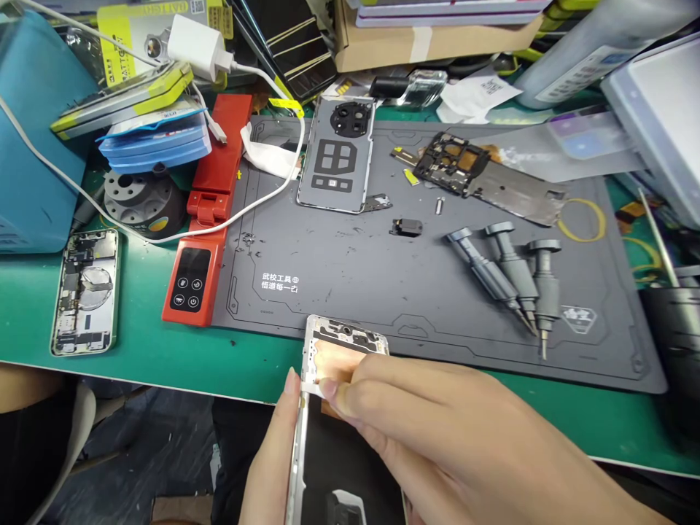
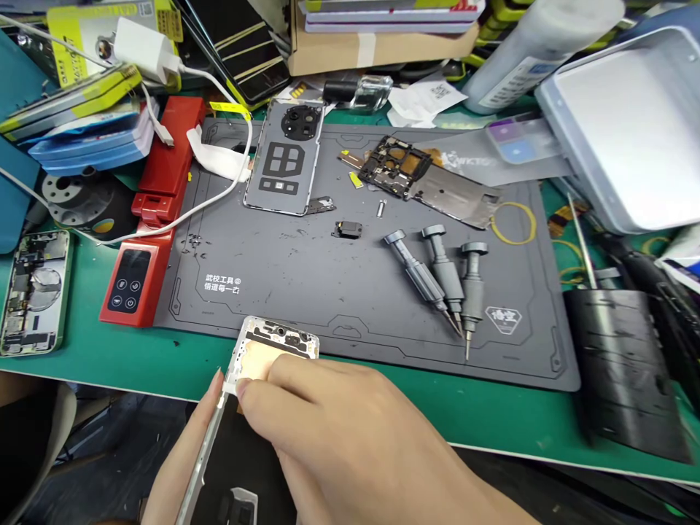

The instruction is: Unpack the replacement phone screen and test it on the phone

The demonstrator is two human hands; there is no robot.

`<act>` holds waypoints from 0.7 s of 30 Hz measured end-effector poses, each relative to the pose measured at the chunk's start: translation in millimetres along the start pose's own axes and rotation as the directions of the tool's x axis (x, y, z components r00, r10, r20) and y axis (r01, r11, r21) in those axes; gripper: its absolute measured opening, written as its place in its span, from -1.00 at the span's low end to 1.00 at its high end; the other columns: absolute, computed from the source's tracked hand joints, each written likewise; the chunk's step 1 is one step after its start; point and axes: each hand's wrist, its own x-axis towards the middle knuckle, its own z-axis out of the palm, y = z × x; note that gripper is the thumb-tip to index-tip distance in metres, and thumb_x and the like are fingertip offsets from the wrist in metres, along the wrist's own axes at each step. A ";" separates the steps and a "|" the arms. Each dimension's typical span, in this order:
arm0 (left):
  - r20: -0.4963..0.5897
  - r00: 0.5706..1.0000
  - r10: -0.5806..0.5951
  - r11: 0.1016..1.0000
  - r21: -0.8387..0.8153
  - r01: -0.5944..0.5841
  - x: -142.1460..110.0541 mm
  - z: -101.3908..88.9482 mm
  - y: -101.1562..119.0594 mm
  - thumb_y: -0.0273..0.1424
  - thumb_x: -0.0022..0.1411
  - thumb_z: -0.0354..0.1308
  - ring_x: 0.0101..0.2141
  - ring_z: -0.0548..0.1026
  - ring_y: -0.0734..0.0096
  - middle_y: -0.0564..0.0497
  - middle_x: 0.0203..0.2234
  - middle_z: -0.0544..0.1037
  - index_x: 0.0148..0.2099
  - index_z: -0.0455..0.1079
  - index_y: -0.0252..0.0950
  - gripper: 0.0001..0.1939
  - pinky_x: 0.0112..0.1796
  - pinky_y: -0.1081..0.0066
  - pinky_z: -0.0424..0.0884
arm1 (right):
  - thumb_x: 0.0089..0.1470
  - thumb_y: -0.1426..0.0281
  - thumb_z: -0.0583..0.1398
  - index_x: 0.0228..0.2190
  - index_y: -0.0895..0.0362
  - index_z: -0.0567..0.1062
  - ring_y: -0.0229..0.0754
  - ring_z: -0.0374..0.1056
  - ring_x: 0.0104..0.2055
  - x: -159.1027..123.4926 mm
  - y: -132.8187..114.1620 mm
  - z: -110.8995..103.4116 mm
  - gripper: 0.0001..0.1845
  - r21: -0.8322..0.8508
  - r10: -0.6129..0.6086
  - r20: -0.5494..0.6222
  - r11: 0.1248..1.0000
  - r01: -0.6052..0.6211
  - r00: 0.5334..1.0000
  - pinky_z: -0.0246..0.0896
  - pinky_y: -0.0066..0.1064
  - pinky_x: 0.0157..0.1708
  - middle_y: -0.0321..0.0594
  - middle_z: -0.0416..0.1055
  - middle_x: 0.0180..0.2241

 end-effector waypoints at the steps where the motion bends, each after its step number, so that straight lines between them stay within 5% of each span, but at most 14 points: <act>1: -0.004 1.000 0.007 1.000 0.003 -0.007 -0.4 0.7 0.8 0.00 0.57 -0.08 0.25 0.52 0.01 -0.06 0.14 0.64 0.37 0.39 -0.23 -0.42 0.34 0.04 0.33 | 0.29 0.58 -0.04 -0.41 0.05 0.43 -0.21 0.32 -0.54 0.6 -1.0 0.0 -0.65 0.003 0.011 -0.002 1.000 -0.011 1.000 0.13 -0.36 -0.58 -0.27 0.43 -0.44; 9: 0.025 0.999 -0.032 0.999 0.012 0.032 -2.5 4.0 3.7 0.05 0.51 0.00 0.21 0.55 -0.09 -0.26 0.07 0.66 0.36 0.37 -0.45 -0.29 0.25 -0.02 0.44 | 0.28 0.58 -0.02 -0.42 0.01 0.29 -0.14 0.44 -0.41 -0.5 -4.9 6.6 -0.70 -0.023 0.092 -0.034 0.995 -0.093 0.995 0.25 -0.35 -0.47 -0.25 0.49 -0.37; 15: 0.047 0.997 -0.062 0.997 0.040 0.060 -4.4 9.5 1.3 0.08 0.51 -0.04 0.14 0.59 -0.14 -0.29 0.01 0.68 0.30 0.41 -0.50 -0.27 0.20 -0.07 0.48 | 0.29 0.61 -0.04 -0.41 0.01 0.29 -0.18 0.33 -0.53 3.4 -7.6 4.9 -0.68 -0.094 0.152 -0.086 0.983 -0.160 0.985 0.19 -0.37 -0.53 -0.32 0.36 -0.49; 21: 0.051 0.997 -0.057 0.998 0.040 0.055 -3.3 8.2 1.0 0.08 0.51 -0.04 0.12 0.61 -0.07 -0.24 -0.03 0.70 0.27 0.47 -0.44 -0.29 0.23 0.03 0.46 | 0.27 0.64 -0.04 -0.43 0.06 0.33 -0.22 0.39 -0.44 3.7 -6.1 2.8 -0.66 -0.082 0.061 -0.098 0.994 -0.069 0.993 0.20 -0.45 -0.50 -0.31 0.38 -0.48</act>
